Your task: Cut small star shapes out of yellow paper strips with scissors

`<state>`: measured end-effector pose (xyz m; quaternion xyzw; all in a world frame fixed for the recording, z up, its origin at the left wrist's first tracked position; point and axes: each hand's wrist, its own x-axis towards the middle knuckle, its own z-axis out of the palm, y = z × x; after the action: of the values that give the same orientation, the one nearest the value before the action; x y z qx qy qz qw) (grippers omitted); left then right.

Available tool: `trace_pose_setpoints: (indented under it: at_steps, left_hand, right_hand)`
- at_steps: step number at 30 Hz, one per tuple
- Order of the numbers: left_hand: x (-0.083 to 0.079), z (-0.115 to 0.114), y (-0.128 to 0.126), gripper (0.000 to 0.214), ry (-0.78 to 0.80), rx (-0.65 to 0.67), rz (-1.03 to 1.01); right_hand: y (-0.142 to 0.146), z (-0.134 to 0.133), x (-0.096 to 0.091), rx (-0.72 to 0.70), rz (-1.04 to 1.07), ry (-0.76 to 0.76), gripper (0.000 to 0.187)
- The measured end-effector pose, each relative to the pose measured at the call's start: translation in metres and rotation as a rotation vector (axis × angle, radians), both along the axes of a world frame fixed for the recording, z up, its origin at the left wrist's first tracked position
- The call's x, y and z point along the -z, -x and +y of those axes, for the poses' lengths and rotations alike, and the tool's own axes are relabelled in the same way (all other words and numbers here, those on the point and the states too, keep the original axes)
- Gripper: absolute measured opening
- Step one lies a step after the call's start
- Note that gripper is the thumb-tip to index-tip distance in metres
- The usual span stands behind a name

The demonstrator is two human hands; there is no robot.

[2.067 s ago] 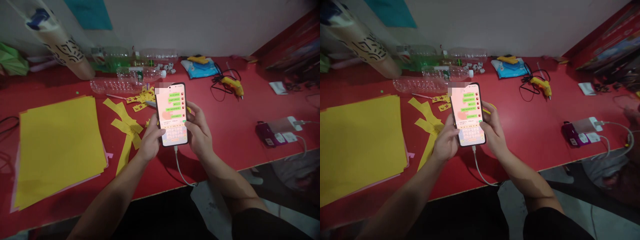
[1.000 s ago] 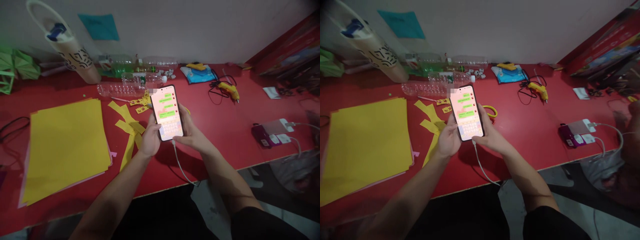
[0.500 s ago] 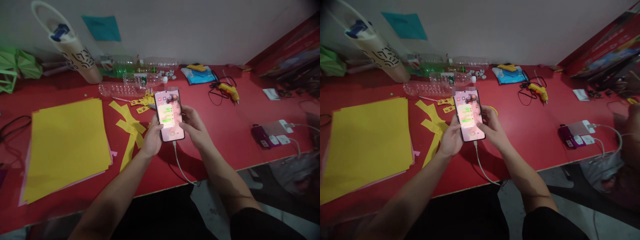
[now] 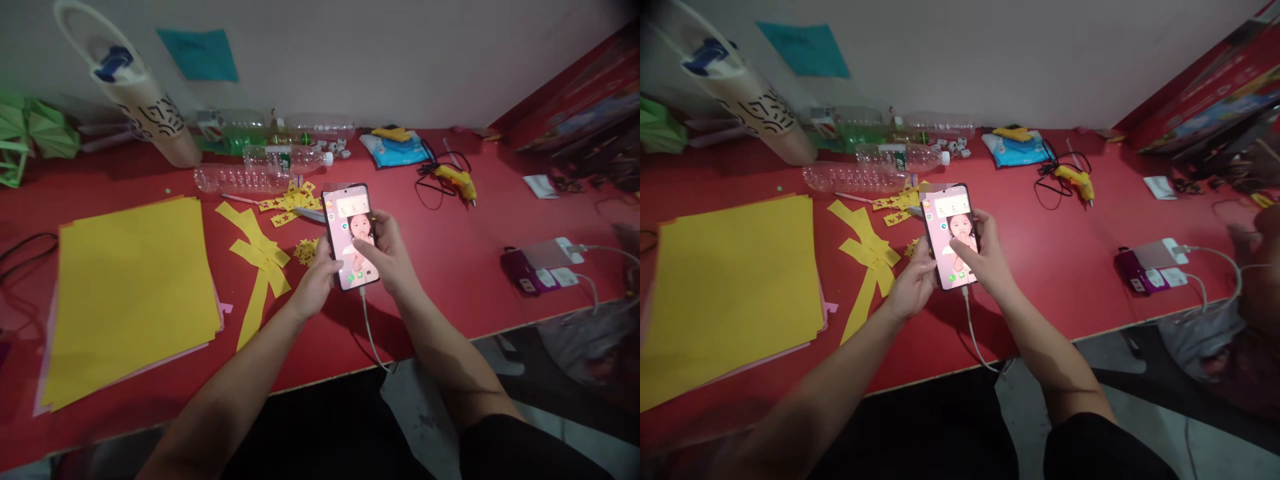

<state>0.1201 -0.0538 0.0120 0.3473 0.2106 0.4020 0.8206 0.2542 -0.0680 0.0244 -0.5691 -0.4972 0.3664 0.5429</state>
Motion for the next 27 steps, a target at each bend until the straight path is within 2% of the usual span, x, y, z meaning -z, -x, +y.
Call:
trace_pose_setpoints:
  at_steps: [5, 11, 13, 16, 21, 24, 27]
  left_hand:
    - [0.007, -0.002, 0.002, 0.073, -0.098, 0.112, -0.022]
    - [0.009, -0.012, -0.001, 0.081, -0.169, 0.164, 0.052]
    - [0.008, -0.014, -0.002, 0.081, -0.142, 0.149, 0.056]
    - [0.004, -0.011, 0.000, 0.077, -0.080, 0.133, 0.029]
    - [-0.007, -0.003, 0.005, 0.072, 0.061, 0.052, -0.018]
    - [-0.010, -0.002, 0.006, 0.074, 0.096, 0.020, -0.018]
    - [-0.007, -0.001, 0.006, 0.070, 0.089, 0.057, 0.007]
  right_hand:
    - [-0.004, 0.004, 0.009, 0.024, -0.005, 0.018, 0.052]
    - [-0.009, 0.009, 0.017, 0.109, -0.096, 0.083, 0.051]
    - [-0.012, 0.008, 0.015, 0.090, -0.120, 0.091, 0.049]
    - [-0.017, 0.002, 0.007, -0.018, -0.158, 0.081, 0.045]
    - [-0.014, -0.012, -0.005, -0.157, -0.349, 0.100, 0.094]
    - [-0.004, -0.014, -0.008, -0.211, -0.454, 0.035, 0.102]
    - [-0.001, -0.015, -0.006, -0.174, -0.508, 0.010, 0.105]
